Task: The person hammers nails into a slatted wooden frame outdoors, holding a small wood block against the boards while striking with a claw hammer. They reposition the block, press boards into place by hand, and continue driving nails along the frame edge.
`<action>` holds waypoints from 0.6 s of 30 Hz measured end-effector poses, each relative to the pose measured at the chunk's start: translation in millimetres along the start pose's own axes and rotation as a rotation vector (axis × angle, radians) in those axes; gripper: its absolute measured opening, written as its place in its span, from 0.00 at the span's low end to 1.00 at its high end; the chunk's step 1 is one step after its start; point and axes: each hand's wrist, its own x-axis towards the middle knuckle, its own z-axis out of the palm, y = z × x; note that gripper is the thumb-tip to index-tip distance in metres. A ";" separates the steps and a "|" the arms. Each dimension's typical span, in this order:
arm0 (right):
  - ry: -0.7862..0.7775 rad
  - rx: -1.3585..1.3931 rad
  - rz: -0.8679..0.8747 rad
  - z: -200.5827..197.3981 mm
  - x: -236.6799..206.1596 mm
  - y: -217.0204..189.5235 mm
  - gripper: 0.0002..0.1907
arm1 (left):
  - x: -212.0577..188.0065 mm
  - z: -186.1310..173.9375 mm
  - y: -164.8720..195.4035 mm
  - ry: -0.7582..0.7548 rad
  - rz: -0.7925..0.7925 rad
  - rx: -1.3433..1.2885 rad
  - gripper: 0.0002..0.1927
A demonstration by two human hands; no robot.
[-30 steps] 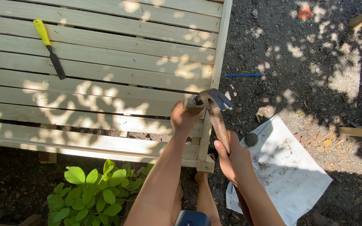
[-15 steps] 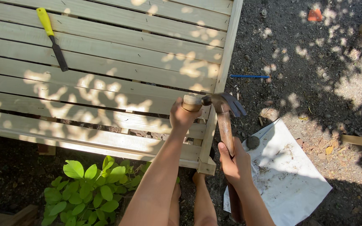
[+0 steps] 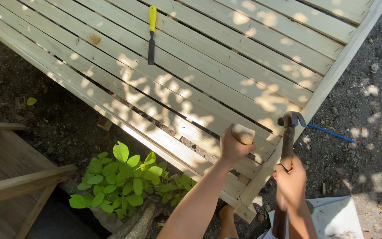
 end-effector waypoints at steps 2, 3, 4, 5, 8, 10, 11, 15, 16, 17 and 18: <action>0.053 -0.323 -0.168 1.4 23.2 -11.9 0.25 | 4.7 -7.0 1.4 -0.001 -0.108 -0.134 0.27; 0.062 -0.356 -0.225 5.0 38.2 -20.4 0.29 | 8.1 -9.5 2.2 0.003 -0.105 -0.178 0.28; 0.075 -0.388 -0.279 9.9 52.8 -29.8 0.33 | 11.3 -12.7 2.5 0.002 -0.103 -0.221 0.28; 0.088 -0.424 -0.327 13.6 62.3 -37.2 0.36 | 12.9 -14.7 3.0 -0.003 -0.107 -0.265 0.29; 0.007 -0.715 -0.287 21.6 95.0 -61.1 0.38 | 25.1 -18.9 4.5 -0.062 -0.113 -0.219 0.34; 0.027 -0.812 -0.414 26.2 105.0 -69.5 0.36 | 34.8 -20.1 6.2 -0.067 -0.145 -0.089 0.39; 0.039 -0.857 -0.481 27.9 108.7 -71.7 0.35 | 39.1 -21.0 6.6 -0.069 -0.160 -0.023 0.42; 0.166 -1.121 -0.546 33.4 107.9 -75.8 0.32 | 48.1 -20.9 6.9 -0.050 -0.245 0.097 0.45; 0.241 -1.216 -0.602 36.1 104.6 -75.5 0.31 | 48.6 -20.5 6.3 -0.053 -0.244 0.111 0.45; 0.316 -1.312 -0.658 40.5 99.9 -74.9 0.30 | 49.1 -20.5 5.4 -0.057 -0.245 0.123 0.45; 0.278 -1.251 -0.651 45.4 92.6 -72.9 0.29 | 48.7 -20.4 4.3 -0.067 -0.255 0.124 0.45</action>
